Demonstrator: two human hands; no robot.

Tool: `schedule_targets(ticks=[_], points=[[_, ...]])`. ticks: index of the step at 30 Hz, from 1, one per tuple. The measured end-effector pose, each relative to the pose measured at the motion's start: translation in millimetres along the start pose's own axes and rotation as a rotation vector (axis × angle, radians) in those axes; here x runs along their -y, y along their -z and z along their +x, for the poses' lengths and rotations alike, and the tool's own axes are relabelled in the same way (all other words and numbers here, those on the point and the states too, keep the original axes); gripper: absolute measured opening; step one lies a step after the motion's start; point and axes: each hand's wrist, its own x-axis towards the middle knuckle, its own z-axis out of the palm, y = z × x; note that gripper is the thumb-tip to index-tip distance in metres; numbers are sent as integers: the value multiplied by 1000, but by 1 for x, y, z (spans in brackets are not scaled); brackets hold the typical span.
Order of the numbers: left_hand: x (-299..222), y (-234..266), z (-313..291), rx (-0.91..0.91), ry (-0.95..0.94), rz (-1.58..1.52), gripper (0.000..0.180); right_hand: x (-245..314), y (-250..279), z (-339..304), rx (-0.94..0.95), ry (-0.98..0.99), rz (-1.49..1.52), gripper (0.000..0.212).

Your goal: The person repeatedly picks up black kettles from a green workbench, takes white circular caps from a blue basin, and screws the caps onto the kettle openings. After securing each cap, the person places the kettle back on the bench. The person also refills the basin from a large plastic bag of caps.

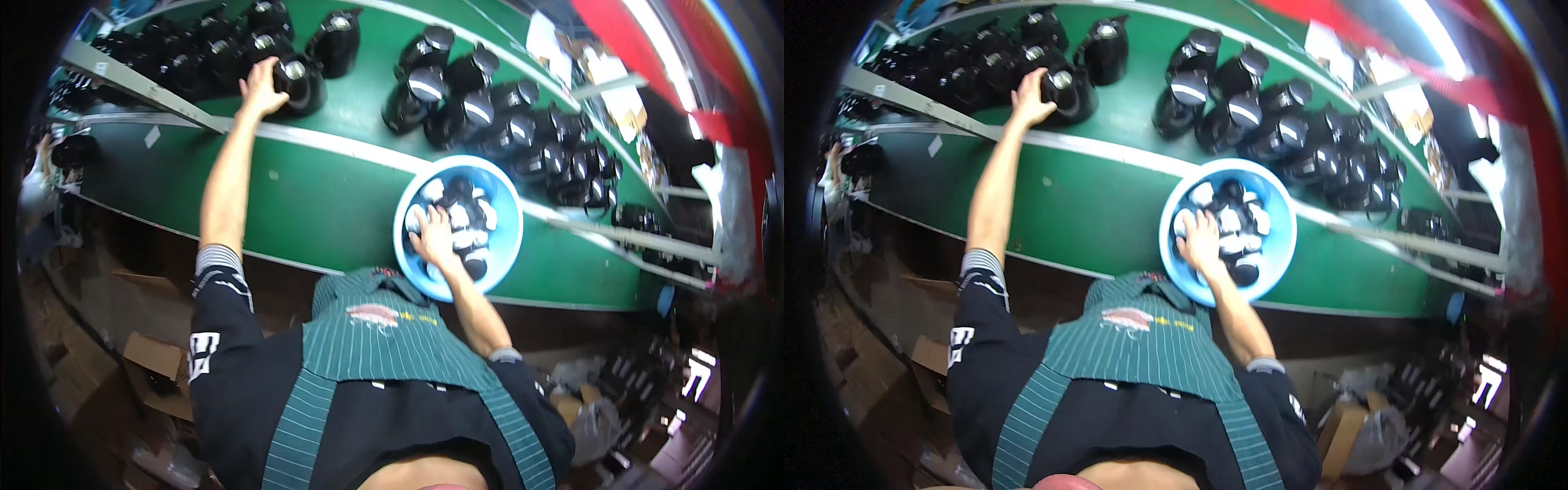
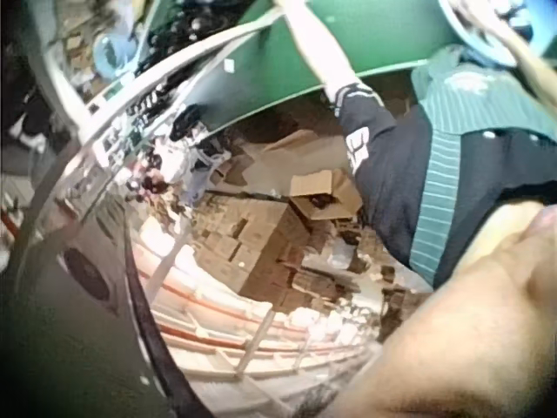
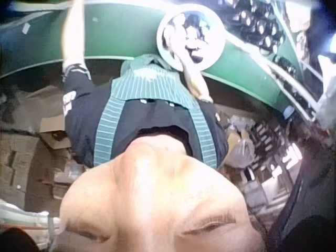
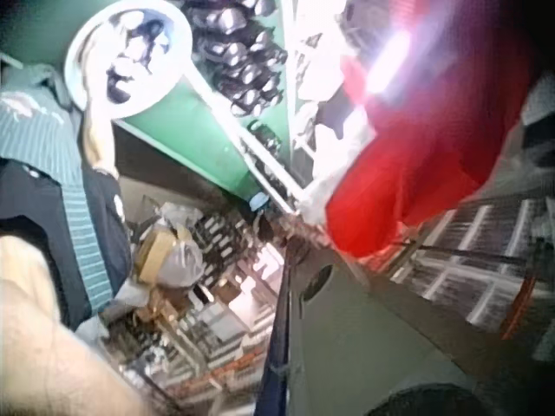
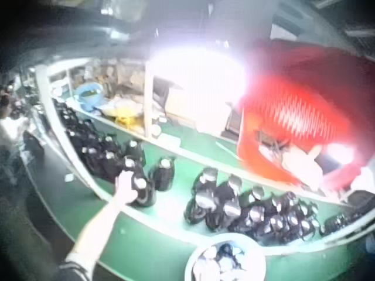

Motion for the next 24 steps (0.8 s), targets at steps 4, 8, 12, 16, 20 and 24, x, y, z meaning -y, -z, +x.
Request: schedule_targets(ticks=[4,8,12,16,20,24], points=[[37,-16,-5,7,4,-67,78,-3,0,9,83,97,-167,98],[5,-24,-60,-7,47,-448,55,8,-22,24,24,88,-233,92],[-45,22,-115,10,-9,-559,45,2,-31,32,22,67,-185,75],[-54,66,-155,210,-57,-521,48,23,49,18,-181,-164,177,75],[-68,75,-183,297,-109,-585,47,72,106,33,-419,-178,1033,62],[-89,90,-191,343,-203,-500,42,145,124,67,-535,130,1047,50]])
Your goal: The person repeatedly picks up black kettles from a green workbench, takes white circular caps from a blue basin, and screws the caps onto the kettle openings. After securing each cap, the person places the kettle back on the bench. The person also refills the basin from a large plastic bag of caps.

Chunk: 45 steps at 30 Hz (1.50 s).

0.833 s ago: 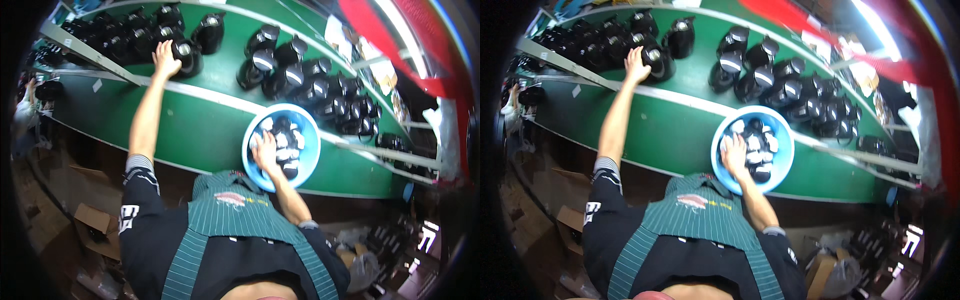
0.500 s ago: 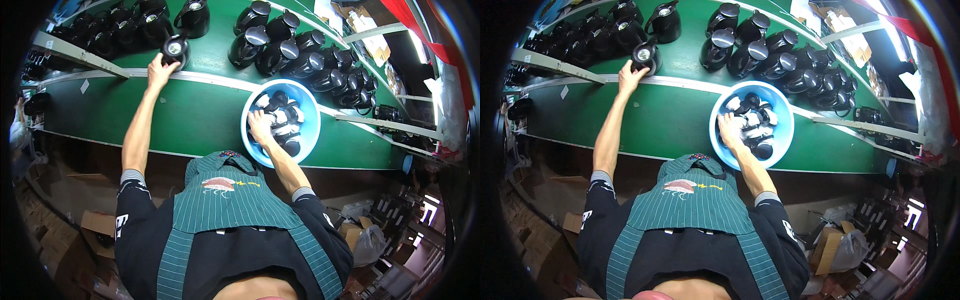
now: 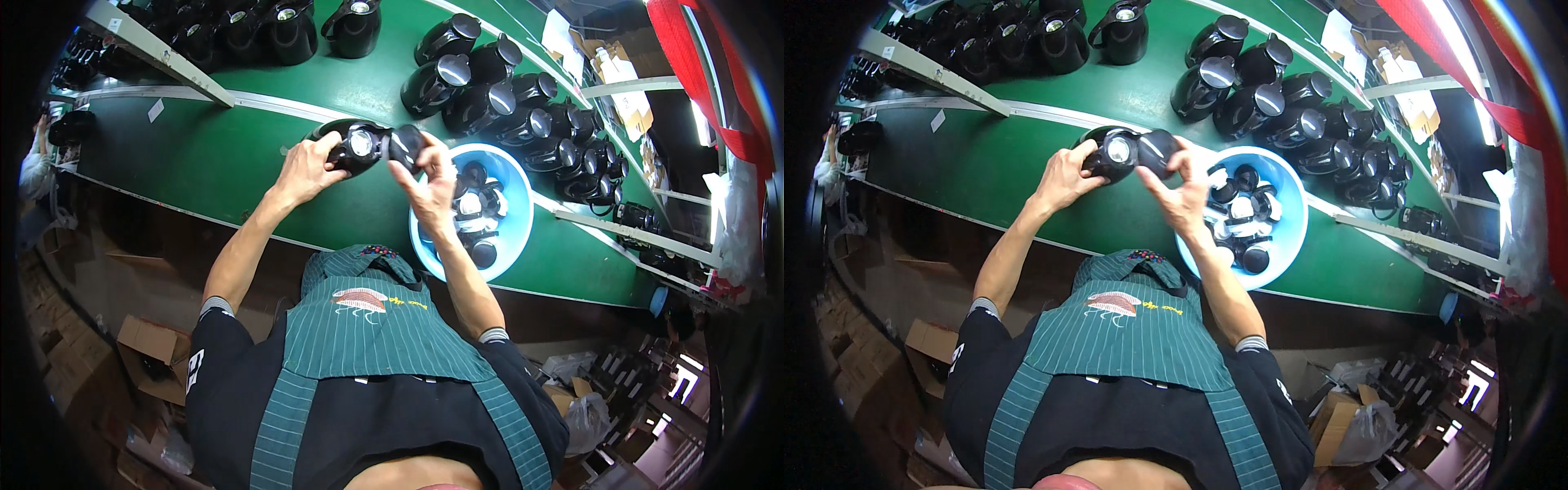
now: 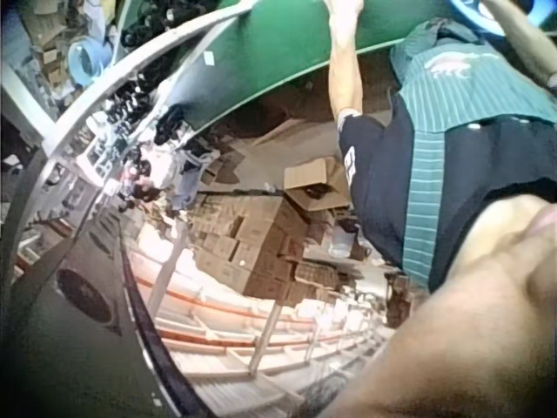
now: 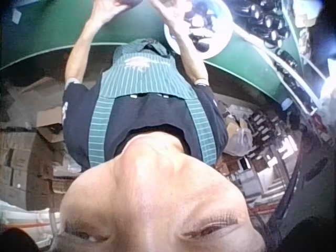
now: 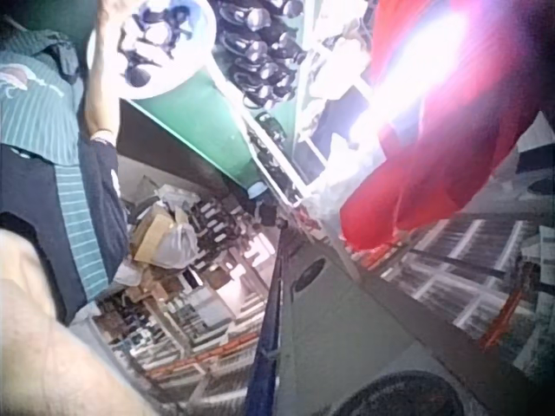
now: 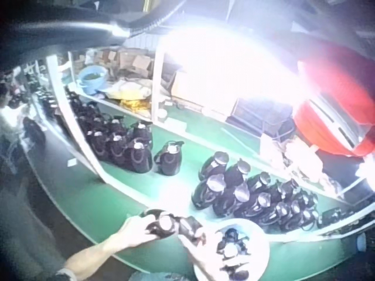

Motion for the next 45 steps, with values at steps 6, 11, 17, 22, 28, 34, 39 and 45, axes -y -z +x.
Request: schedule_targets(ticks=[6,11,17,22,28,34,39,45], points=[[-16,3,-8,20,-79,69,39,16,-9,12,352,-70,-258,98],[-18,2,-8,56,-147,270,37,18,5,23,645,255,-597,94],[-14,-6,-5,68,-174,340,40,14,1,25,539,-412,-242,80],[-11,-16,-5,62,-183,368,38,-45,14,26,767,-1075,151,105],[-13,-17,-8,8,-204,407,20,1,9,16,381,302,-586,56],[-15,-27,-11,-18,-200,353,39,-16,16,16,565,-744,-284,80],[-14,-32,-6,-11,-177,395,33,-3,12,2,458,255,-769,75],[-19,-54,-13,-117,-262,473,11,-19,-4,-12,369,-447,-187,74]])
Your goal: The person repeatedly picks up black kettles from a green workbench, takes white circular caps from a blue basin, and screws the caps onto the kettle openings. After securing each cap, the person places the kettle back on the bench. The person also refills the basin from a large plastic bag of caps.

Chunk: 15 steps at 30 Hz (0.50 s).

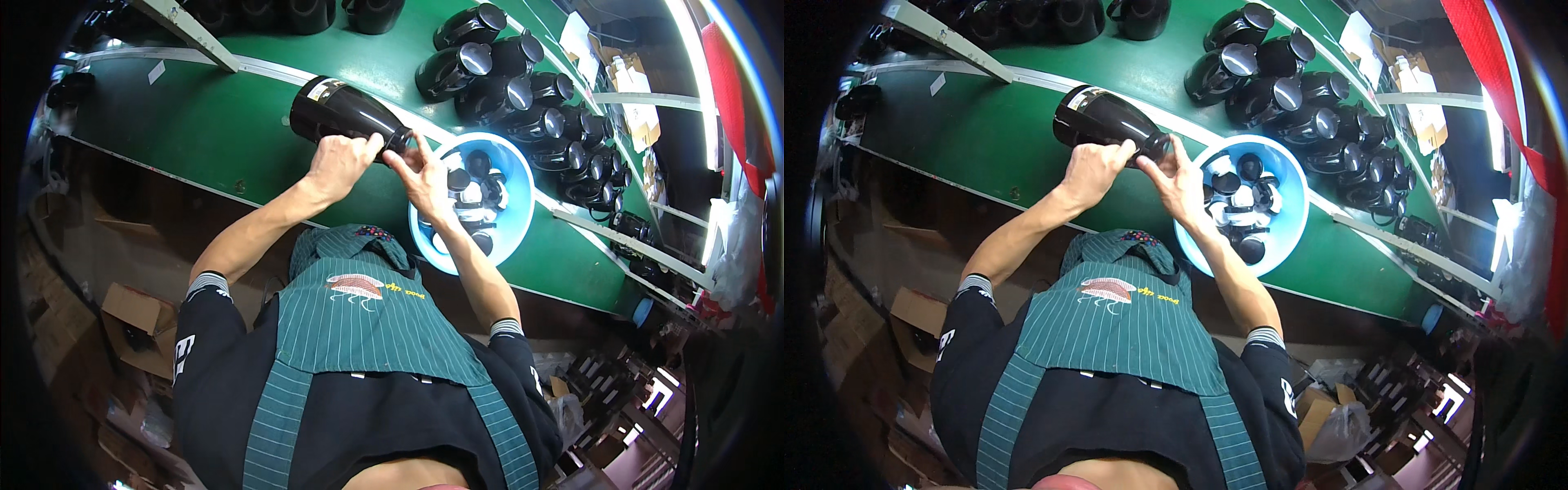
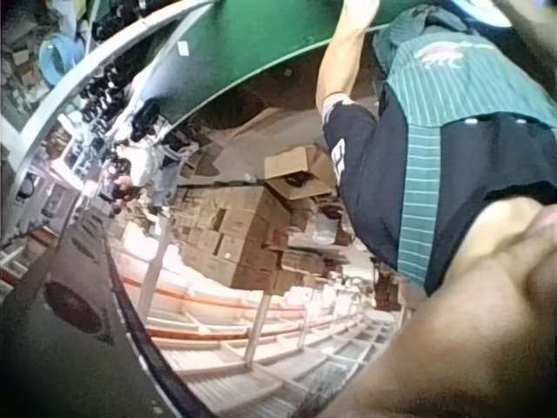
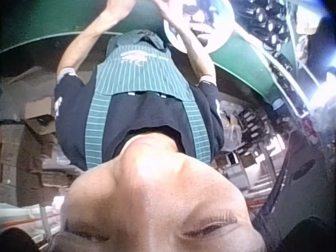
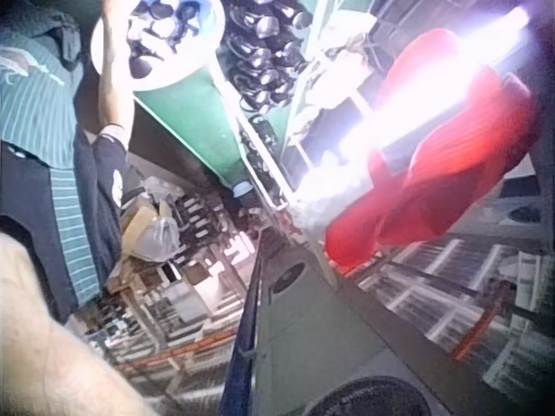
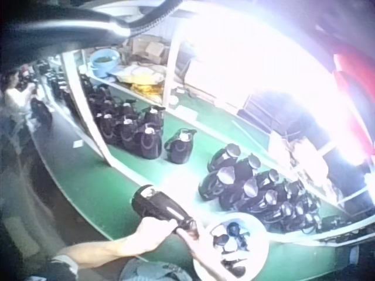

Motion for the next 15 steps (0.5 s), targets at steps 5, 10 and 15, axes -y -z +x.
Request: schedule_targets(ticks=[5,10,15], points=[[8,-16,-5,-76,-164,138,15,-21,-24,8,44,-489,859,72],[54,-26,26,-153,-52,-103,14,-28,10,0,-37,-342,661,64],[99,-42,96,-207,318,-700,40,-142,55,-3,-500,-119,-400,59]])
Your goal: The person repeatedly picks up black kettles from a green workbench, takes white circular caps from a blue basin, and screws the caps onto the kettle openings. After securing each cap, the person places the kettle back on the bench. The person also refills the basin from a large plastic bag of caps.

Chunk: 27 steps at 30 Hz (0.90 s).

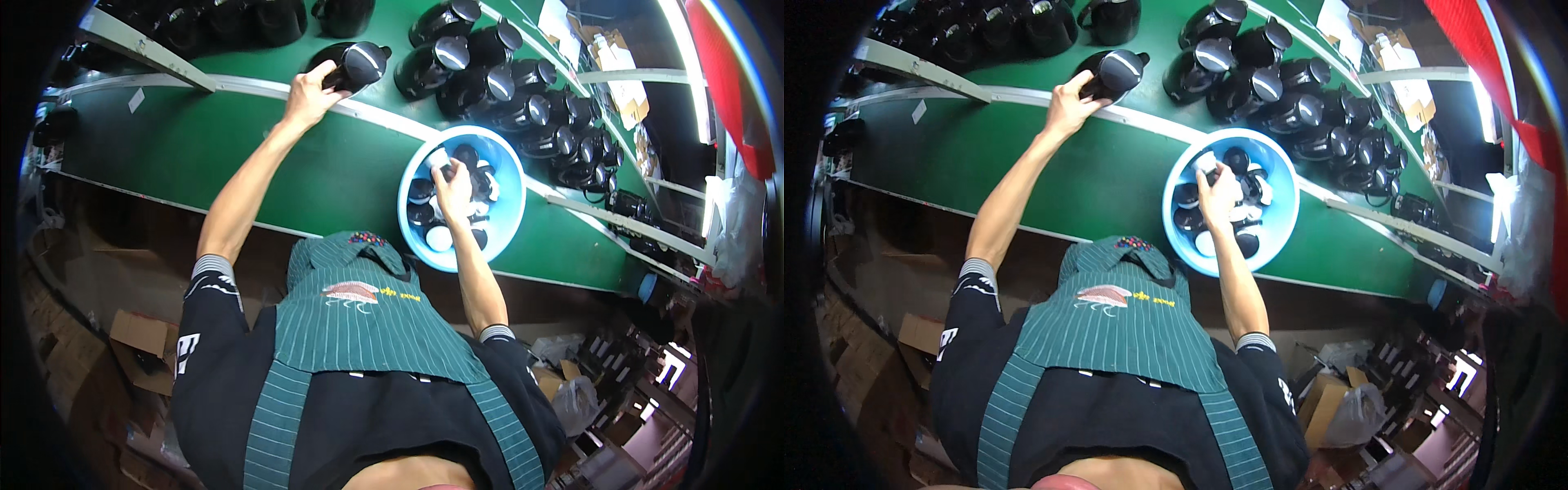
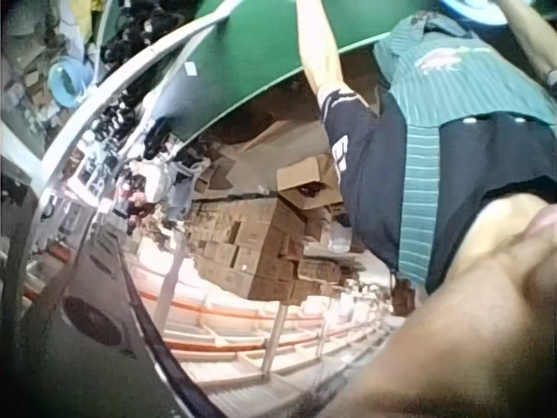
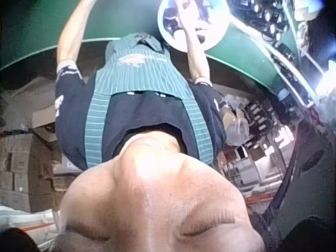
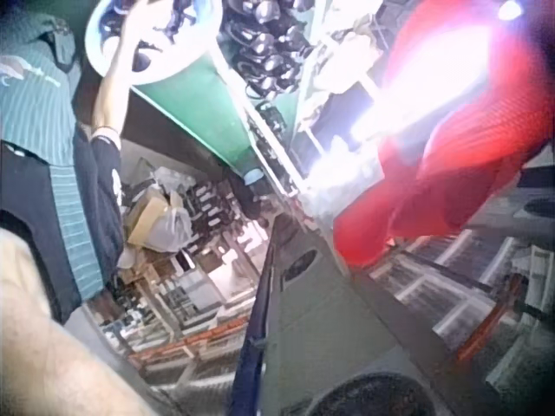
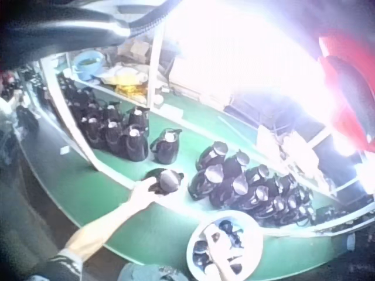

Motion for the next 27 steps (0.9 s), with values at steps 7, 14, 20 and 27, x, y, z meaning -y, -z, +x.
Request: schedule_targets(ticks=[7,14,20,27], points=[[34,-77,57,-226,81,-284,44,-12,-52,27,51,129,-118,123],[53,-67,104,-315,-14,22,45,-24,-58,26,-26,138,-187,111],[101,-18,173,-325,114,510,79,14,-16,21,-59,-2,-100,69],[74,3,116,-352,150,217,52,24,23,26,-309,67,-16,42]])
